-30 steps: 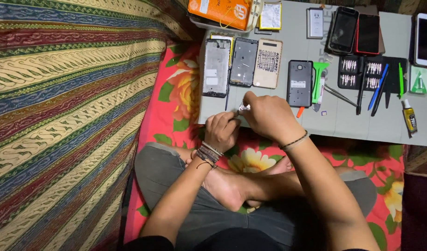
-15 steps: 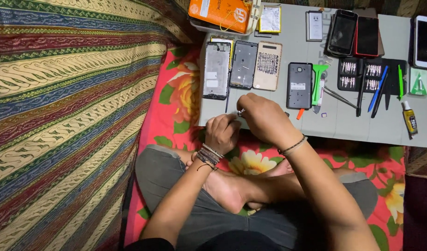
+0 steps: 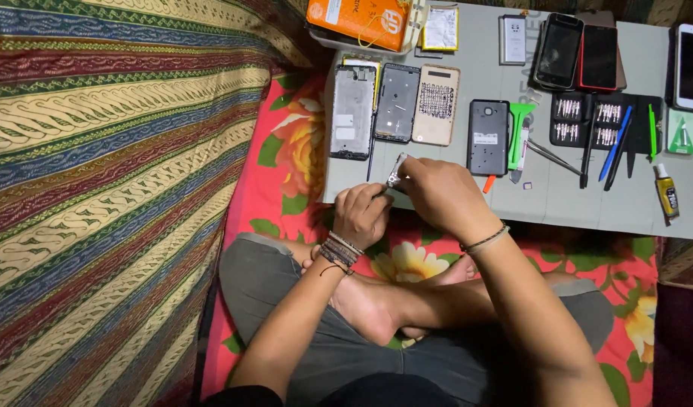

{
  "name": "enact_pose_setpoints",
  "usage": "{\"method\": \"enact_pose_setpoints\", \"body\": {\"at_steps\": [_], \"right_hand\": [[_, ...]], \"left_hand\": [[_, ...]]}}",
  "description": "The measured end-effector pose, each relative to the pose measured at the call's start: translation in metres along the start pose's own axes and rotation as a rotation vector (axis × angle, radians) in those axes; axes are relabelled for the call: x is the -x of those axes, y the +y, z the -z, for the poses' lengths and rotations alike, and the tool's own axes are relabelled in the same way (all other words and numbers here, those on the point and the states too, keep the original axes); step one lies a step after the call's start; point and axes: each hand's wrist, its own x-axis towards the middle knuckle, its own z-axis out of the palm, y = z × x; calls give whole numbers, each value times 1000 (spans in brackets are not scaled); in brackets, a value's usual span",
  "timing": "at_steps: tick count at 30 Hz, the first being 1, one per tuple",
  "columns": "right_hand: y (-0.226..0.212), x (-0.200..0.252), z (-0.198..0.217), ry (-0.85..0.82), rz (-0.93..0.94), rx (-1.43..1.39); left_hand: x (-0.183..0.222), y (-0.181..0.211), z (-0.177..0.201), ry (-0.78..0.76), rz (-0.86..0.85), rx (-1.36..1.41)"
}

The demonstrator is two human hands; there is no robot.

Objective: Applying adhesive tape and assembling internal components of a smartphone

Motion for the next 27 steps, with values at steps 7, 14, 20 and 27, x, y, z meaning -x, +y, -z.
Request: {"method": "enact_pose_setpoints", "body": {"at_steps": [7,14,20,27], "right_hand": [[15,19,-7,68,-119,-302],[47,47,-59,287,-378,-747],[55,62,-75,416,-502,-1036],[53,71,-75,501,-525,-1213]], "left_hand": [[3,-2,0,-30,1,26],[3,-2,0,-39,2,50],[-9,6,6,-18,100,147],[-52,27,17,-38,183,258]]}}
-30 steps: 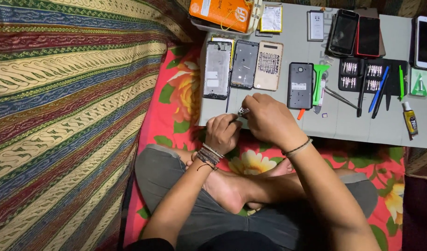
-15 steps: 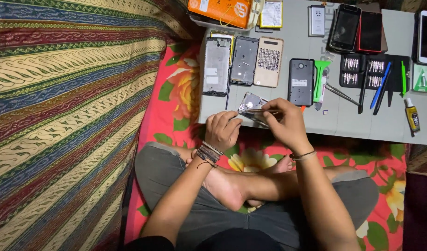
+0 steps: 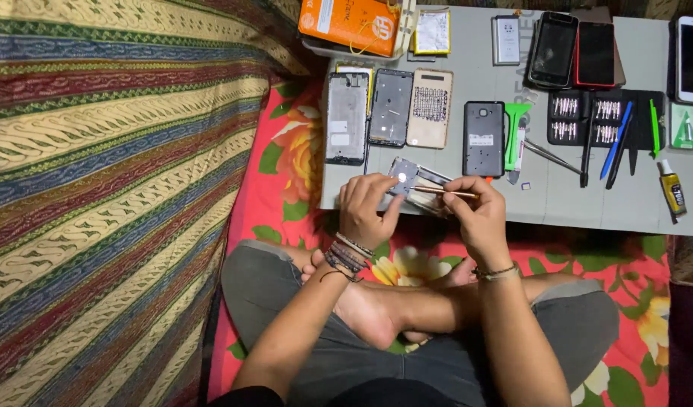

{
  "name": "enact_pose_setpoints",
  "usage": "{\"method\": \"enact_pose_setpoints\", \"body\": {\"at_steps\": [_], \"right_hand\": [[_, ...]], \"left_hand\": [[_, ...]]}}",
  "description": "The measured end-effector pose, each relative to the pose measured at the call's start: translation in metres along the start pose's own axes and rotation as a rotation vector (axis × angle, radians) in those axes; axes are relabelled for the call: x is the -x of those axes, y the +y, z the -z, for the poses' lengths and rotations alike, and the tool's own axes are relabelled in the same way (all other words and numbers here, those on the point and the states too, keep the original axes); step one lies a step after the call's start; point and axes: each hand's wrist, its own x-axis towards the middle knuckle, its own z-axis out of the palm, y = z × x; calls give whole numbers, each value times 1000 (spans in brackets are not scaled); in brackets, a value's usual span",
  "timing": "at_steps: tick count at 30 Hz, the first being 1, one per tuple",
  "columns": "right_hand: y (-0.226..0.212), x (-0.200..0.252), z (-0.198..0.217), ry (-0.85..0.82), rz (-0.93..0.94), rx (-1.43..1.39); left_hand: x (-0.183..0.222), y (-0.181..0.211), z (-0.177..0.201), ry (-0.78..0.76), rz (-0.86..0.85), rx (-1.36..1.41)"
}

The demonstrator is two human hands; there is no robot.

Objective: Applying adhesive tape and assembling internal components of a smartphone

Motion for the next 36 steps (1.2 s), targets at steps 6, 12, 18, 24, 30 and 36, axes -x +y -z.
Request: {"method": "enact_pose_setpoints", "body": {"at_steps": [6,12,18,24,30,36], "right_hand": [[-1,2,12,44,-16,-127],[26,-7,47,266,32,-210],[41,-16,88,526,143,-356],[46,-16,95,581,84,-607],[53,-19,95,571,88,-589],[54,-17,92,537,90,-536]], "left_hand": [[-10,5,-30,-17,-74,-3],[-26,11,-57,-63,-87,-31],[-58,19,-100,-275,-92,-131],[-70,24,-133,-494,-59,-215],[-74,16,-109,-504,16,-189],[-52,-18,-55,-162,-49,-195]]}}
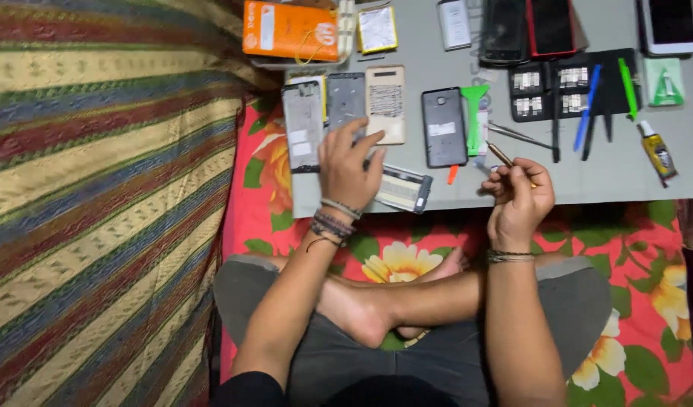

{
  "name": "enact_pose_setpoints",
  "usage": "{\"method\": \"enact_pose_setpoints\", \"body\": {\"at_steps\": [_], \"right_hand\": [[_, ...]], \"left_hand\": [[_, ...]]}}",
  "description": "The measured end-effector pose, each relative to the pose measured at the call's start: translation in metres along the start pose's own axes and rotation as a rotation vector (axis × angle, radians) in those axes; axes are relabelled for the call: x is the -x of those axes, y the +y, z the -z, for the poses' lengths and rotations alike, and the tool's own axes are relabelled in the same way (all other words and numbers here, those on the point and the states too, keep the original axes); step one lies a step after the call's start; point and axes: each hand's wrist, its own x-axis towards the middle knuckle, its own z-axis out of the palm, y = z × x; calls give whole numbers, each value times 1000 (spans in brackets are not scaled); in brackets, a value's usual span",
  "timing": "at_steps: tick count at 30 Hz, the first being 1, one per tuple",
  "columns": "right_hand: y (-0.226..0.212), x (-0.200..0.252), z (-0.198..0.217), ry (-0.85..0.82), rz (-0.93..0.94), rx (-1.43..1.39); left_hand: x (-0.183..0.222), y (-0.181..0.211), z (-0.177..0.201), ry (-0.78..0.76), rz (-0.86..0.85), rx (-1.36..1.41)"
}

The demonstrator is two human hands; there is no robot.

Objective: Applying adhesive tape and assembling internal components of a smartphone

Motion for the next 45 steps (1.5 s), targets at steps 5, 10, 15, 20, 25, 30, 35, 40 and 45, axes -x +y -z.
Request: {"method": "enact_pose_setpoints", "body": {"at_steps": [5,10,15,20,25,30,35,40,45], "right_hand": [[6,15,-15,-132,201,368],[-16,52,-79,-373,301,710],[-33,57,-120,-710,696,1142],[-44,58,-136,-720,688,1280],[-55,64,-141,-731,596,1345],[-53,63,-140,-724,614,1378],[-56,59,-144,-715,639,1392],[-51,56,-153,-727,643,1384],[-41,52,-167,-763,631,1453]], "left_hand": [[54,-22,36,270,-77,-189],[109,-45,18,297,-139,-245],[134,-50,15,239,-159,-248],[134,-42,11,172,-242,-172],[123,-33,20,53,-308,-43],[120,-35,22,-1,-295,-6],[120,-36,22,-8,-289,7],[119,-35,21,5,-292,-8],[119,-35,20,13,-282,-11]]}}
